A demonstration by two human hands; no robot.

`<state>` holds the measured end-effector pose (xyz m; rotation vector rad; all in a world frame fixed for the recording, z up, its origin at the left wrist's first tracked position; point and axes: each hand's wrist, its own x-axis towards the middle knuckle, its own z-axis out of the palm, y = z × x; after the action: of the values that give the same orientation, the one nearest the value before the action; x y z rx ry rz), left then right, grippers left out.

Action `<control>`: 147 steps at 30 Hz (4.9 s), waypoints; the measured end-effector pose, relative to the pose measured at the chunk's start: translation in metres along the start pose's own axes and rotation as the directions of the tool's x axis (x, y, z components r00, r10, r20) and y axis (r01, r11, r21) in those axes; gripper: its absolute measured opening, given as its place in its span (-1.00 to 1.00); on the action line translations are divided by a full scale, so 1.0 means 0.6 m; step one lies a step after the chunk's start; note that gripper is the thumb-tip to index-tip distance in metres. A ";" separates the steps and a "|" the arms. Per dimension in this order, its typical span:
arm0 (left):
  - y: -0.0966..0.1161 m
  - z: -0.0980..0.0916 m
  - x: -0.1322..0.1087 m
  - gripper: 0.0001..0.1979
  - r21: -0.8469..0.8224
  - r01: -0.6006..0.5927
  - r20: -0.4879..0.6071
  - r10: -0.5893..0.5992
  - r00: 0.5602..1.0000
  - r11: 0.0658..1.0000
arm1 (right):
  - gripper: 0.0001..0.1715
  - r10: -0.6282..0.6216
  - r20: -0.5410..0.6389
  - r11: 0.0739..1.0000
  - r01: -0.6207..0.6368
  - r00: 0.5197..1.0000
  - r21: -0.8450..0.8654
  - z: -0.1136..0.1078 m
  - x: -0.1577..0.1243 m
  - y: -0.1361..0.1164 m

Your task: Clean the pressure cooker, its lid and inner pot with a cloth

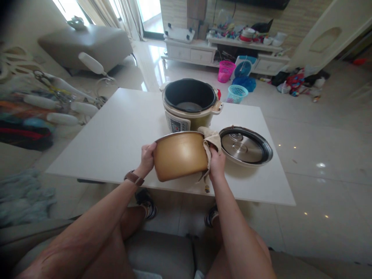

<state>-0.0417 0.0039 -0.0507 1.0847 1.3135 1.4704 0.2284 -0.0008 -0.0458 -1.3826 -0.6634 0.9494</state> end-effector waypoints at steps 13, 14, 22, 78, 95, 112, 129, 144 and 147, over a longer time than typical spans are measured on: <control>0.067 0.013 -0.002 -0.43 0.112 -0.125 0.061 0.118 0.991 0.986 | -0.36 -0.131 -0.008 0.984 0.129 0.991 -0.119 0.019 -0.030 -0.020; 0.065 0.012 -0.001 -0.42 0.115 -0.107 0.050 0.102 0.994 0.988 | -0.36 -0.145 -0.005 0.982 0.144 0.989 -0.125 0.021 -0.033 -0.024; 0.051 0.007 0.005 -0.44 0.089 0.013 0.052 -0.018 0.998 0.996 | -0.50 -0.451 0.261 0.828 0.509 0.854 -0.234 0.018 -0.067 -0.059; 0.070 0.024 0.013 -0.44 0.212 -0.147 0.138 0.120 0.983 0.966 | -0.43 -0.149 -0.022 0.988 0.148 0.989 -0.049 0.005 -0.020 -0.020; 0.061 0.018 0.017 -0.46 0.218 -0.099 0.189 0.058 0.980 0.971 | -0.40 -0.602 0.703 0.304 0.922 0.380 -0.238 0.005 -0.096 -0.096; 0.037 0.014 0.013 -0.42 0.112 -0.074 0.087 0.064 0.994 0.991 | -0.43 -0.506 0.346 0.788 0.587 0.790 -0.188 -0.001 -0.056 -0.052; 0.018 0.017 0.018 -0.45 0.125 -0.124 0.104 0.111 0.988 0.984 | -0.40 -0.125 -0.033 0.992 0.124 0.992 -0.035 0.000 -0.009 -0.017; 0.050 0.031 0.015 -0.36 0.138 -0.125 0.067 0.116 0.991 0.982 | -0.40 -0.174 -0.016 0.977 0.171 0.985 -0.124 0.006 -0.019 -0.029; 0.049 0.031 0.015 -0.36 0.140 -0.110 0.072 0.101 0.992 0.984 | -0.42 -0.212 0.032 0.964 0.215 0.977 -0.155 0.008 -0.022 -0.041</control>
<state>-0.0275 0.0151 -0.0197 1.3027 1.3502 1.4219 0.2221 -0.0084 -0.0192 -1.4100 -0.8962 0.7491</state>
